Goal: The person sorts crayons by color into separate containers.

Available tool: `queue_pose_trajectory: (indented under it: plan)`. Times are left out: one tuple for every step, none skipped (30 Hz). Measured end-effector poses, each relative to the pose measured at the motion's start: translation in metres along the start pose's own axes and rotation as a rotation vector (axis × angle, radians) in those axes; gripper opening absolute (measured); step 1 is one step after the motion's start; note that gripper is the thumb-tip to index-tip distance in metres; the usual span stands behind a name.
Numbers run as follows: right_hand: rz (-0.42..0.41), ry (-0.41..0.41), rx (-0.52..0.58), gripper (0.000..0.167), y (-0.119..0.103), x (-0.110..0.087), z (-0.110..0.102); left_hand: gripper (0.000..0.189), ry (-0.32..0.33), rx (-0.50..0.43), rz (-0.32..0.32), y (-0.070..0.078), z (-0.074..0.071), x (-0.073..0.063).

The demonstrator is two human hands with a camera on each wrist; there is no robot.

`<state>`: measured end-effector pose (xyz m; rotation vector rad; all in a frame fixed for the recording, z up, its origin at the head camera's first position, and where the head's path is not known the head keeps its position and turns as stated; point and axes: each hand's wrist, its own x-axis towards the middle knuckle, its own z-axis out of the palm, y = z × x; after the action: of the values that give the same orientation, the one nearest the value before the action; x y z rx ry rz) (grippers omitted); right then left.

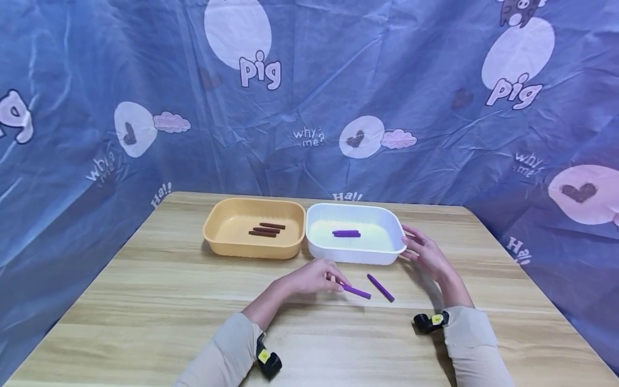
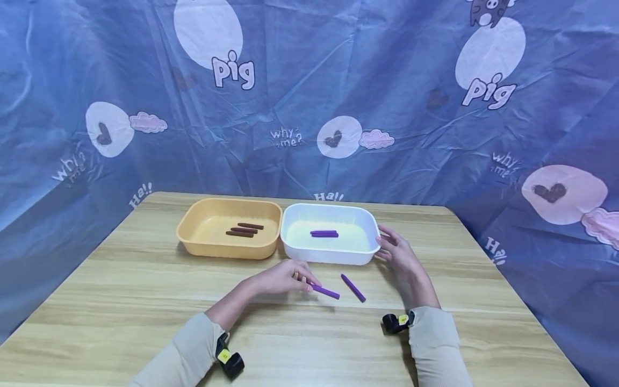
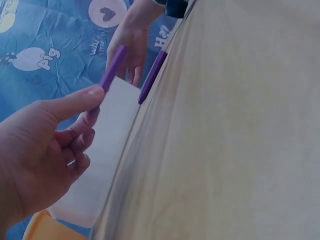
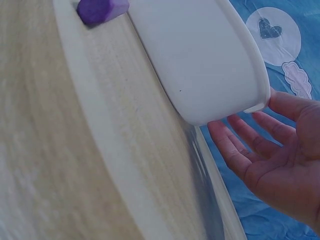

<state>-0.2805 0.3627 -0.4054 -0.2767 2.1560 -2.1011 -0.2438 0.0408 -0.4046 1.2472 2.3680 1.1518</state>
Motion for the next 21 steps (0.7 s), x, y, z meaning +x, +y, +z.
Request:
queue_pose_trajectory:
  plan:
    - [0.004,-0.001,0.002,0.059,-0.001,0.0,0.001,0.017,0.006,-0.005,-0.005,0.001,-0.001,0.0]
    - [0.006,-0.003,-0.001,0.059,-0.001,0.0,0.001,0.017,0.011,-0.006,-0.009,0.002,-0.003,0.001]
    - [0.008,-0.004,0.0,0.059,-0.002,-0.001,0.002,0.018,0.012,-0.007,-0.009,0.003,-0.004,0.002]
    - [0.008,-0.003,0.0,0.059,-0.002,-0.001,0.002,0.018,0.015,-0.011,-0.01,0.004,-0.005,0.002]
    - [0.01,0.004,0.004,0.059,-0.002,-0.001,0.002,0.018,0.017,-0.018,-0.014,0.006,-0.006,0.003]
    - [0.009,0.006,0.003,0.059,-0.002,-0.001,0.002,0.018,0.021,-0.022,-0.016,0.007,-0.007,0.004]
    - [0.005,0.005,0.0,0.059,-0.002,-0.001,0.002,0.019,0.025,-0.03,-0.021,0.009,-0.008,0.004]
    - [0.002,0.006,-0.005,0.059,-0.002,-0.001,0.002,0.019,0.031,-0.035,-0.026,0.01,-0.01,0.005]
    - [0.0,0.007,-0.007,0.059,-0.002,0.0,0.001,0.019,0.039,-0.04,-0.034,0.012,-0.011,0.006]
    - [-0.002,0.007,-0.01,0.059,-0.002,0.0,0.001,0.019,0.051,-0.047,-0.045,0.013,-0.012,0.006]
    - [-0.004,0.01,-0.01,0.059,-0.001,0.0,0.0,0.019,0.062,-0.046,-0.054,0.014,-0.012,0.007]
    - [-0.004,0.009,-0.011,0.059,-0.001,0.0,0.0,0.019,0.073,-0.047,-0.061,0.015,-0.013,0.008]
    - [-0.002,0.009,-0.011,0.059,-0.001,0.0,0.0,0.019,0.082,-0.048,-0.067,0.016,-0.014,0.008]
    - [0.002,0.01,-0.009,0.059,-0.001,0.0,0.0,0.019,0.092,-0.045,-0.073,0.016,-0.014,0.009]
    - [0.006,0.011,-0.006,0.06,-0.001,0.0,0.0,0.019,0.099,-0.04,-0.08,0.016,-0.015,0.01]
    - [0.01,0.013,-0.003,0.06,-0.001,0.0,0.001,0.019,0.108,-0.039,-0.081,0.016,-0.015,0.011]
    - [0.013,0.014,0.0,0.06,-0.001,0.0,0.001,0.019,0.117,-0.032,-0.076,0.017,-0.016,0.011]
    - [0.016,0.013,-0.001,0.06,-0.001,0.0,0.001,0.019,0.125,-0.031,-0.076,0.017,-0.017,0.012]
    - [0.018,0.014,-0.002,0.06,-0.001,0.0,0.001,0.019,0.135,-0.024,-0.071,0.018,-0.017,0.013]
    - [0.018,0.013,-0.003,0.06,-0.001,0.0,0.001,0.019,0.145,-0.017,-0.067,0.019,-0.018,0.014]
    - [0.018,0.014,-0.003,0.06,-0.001,0.0,0.001,0.019,0.155,-0.012,-0.062,0.019,-0.019,0.014]
